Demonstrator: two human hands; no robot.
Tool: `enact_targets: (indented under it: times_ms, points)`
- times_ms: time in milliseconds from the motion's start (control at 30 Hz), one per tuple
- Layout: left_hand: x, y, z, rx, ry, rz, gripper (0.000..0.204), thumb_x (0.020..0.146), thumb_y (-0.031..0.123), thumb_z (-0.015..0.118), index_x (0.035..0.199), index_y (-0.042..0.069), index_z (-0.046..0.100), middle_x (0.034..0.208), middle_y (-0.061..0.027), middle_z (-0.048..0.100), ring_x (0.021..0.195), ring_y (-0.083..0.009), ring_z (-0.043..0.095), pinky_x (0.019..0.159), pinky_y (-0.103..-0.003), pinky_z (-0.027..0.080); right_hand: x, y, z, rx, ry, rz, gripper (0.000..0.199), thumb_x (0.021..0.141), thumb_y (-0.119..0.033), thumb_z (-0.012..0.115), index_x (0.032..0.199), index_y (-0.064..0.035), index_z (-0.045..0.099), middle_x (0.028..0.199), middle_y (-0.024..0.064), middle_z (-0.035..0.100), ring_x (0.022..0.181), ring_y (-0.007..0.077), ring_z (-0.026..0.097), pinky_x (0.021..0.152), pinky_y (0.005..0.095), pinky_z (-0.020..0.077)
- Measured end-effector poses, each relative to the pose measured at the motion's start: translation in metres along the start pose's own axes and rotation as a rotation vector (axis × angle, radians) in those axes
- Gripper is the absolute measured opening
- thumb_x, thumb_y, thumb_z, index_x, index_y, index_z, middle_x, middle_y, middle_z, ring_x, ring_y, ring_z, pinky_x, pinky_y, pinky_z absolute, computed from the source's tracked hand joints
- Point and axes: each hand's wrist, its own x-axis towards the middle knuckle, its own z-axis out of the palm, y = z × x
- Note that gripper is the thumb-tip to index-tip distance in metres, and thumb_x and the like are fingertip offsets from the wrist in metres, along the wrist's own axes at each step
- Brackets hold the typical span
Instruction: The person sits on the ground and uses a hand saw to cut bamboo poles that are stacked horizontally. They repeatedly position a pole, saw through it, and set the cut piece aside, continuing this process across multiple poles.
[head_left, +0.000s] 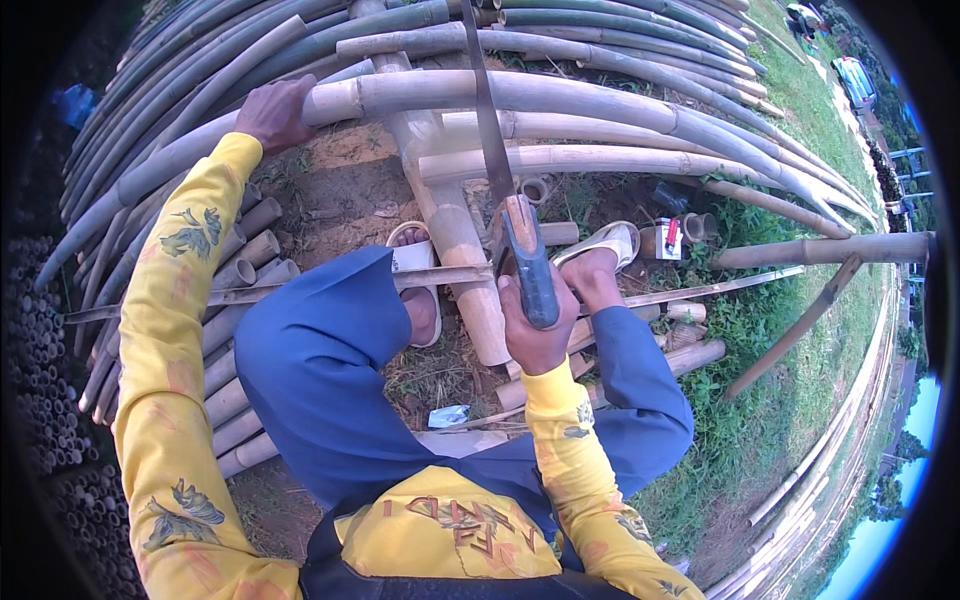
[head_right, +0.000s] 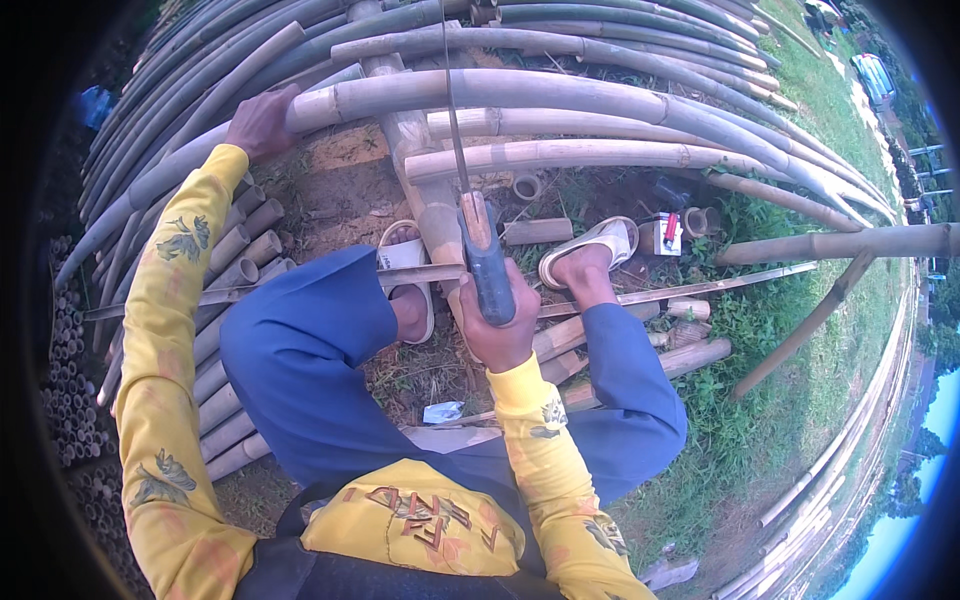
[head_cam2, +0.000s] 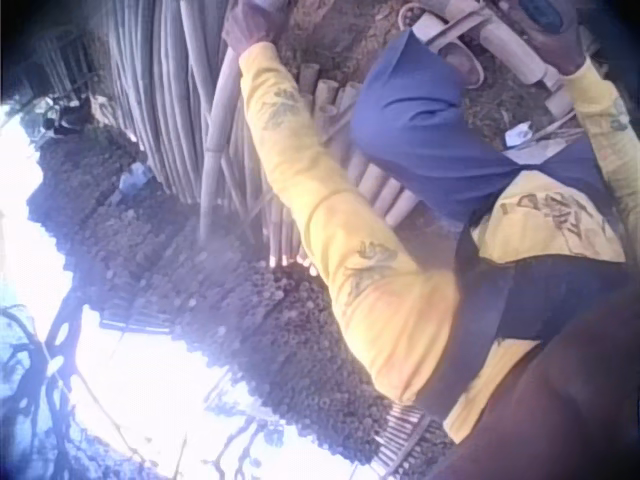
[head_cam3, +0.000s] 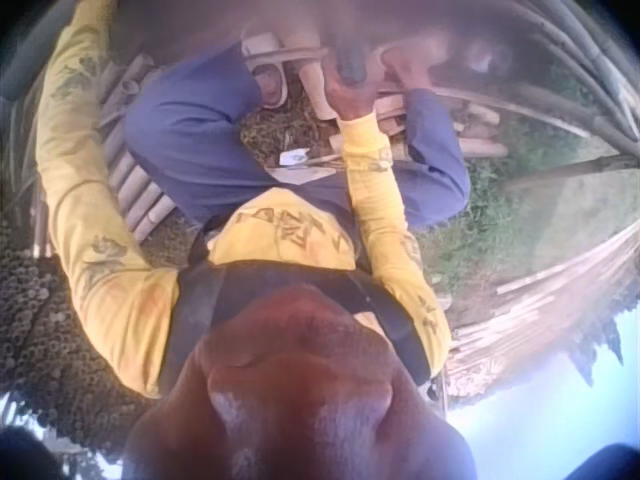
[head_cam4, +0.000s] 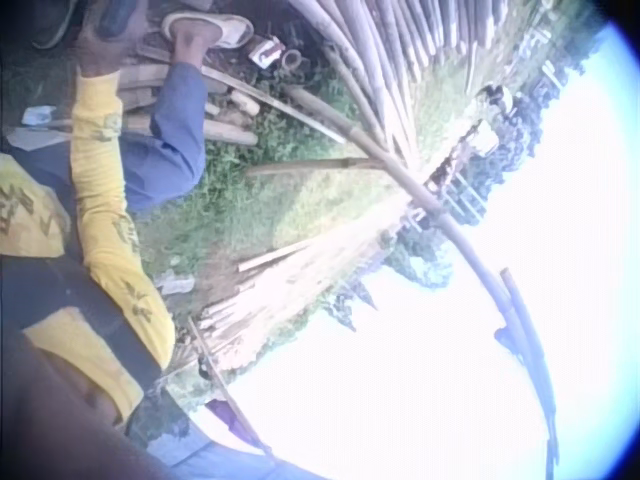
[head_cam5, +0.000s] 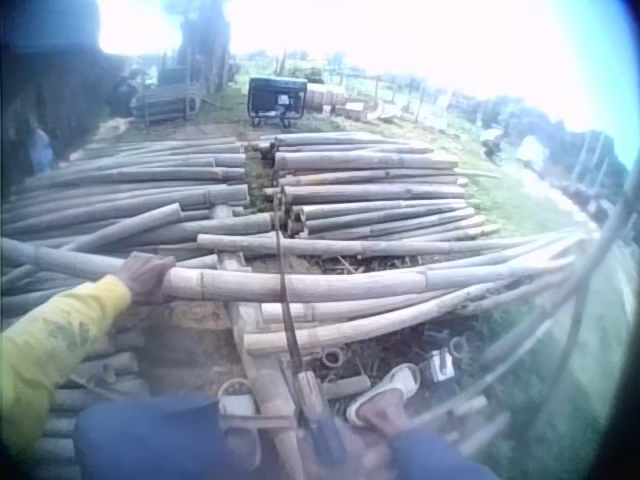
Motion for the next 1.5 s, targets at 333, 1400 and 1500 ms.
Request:
enact_targets:
  times_ms: [333,1400,1500]
  points:
    - [-0.059,0.016,0.054,-0.035,-0.055,-0.009,0.045,0.075,0.029,0.081,0.105,0.004,0.060,0.098,-0.0213,0.073,0.093,-0.0417,0.071,0.082,-0.051,0.056,-0.124,-0.018,-0.030,-0.171,-0.042,0.174,0.024,0.089,-0.004,0.075,0.112,-0.0002,0.068,0.079,0.0052,0.064,0.069,0.0114,0.058,0.067,0.0296,0.0501]
    - [-0.069,0.043,0.035,-0.074,-0.087,0.008,0.044,0.073,0.027,0.079,0.108,0.006,0.062,0.099,-0.0216,0.073,0.095,-0.0422,0.071,0.084,-0.052,0.056,-0.027,-0.016,-0.030,-0.011,-0.098,0.095,0.012,0.091,-0.004,0.071,0.098,0.0003,0.063,0.074,0.0039,0.059,0.068,0.0091,0.050,0.063,0.0294,0.0452]
    - [-0.071,0.041,0.029,-0.059,-0.123,-0.019,0.043,0.073,0.027,0.078,0.107,0.006,0.063,0.097,-0.0221,0.073,0.094,-0.0420,0.071,0.083,-0.052,0.056,-0.038,-0.015,-0.019,0.027,-0.069,0.147,0.013,0.091,-0.002,0.071,0.101,0.0000,0.064,0.075,0.0040,0.060,0.068,0.0092,0.050,0.064,0.0291,0.0457]
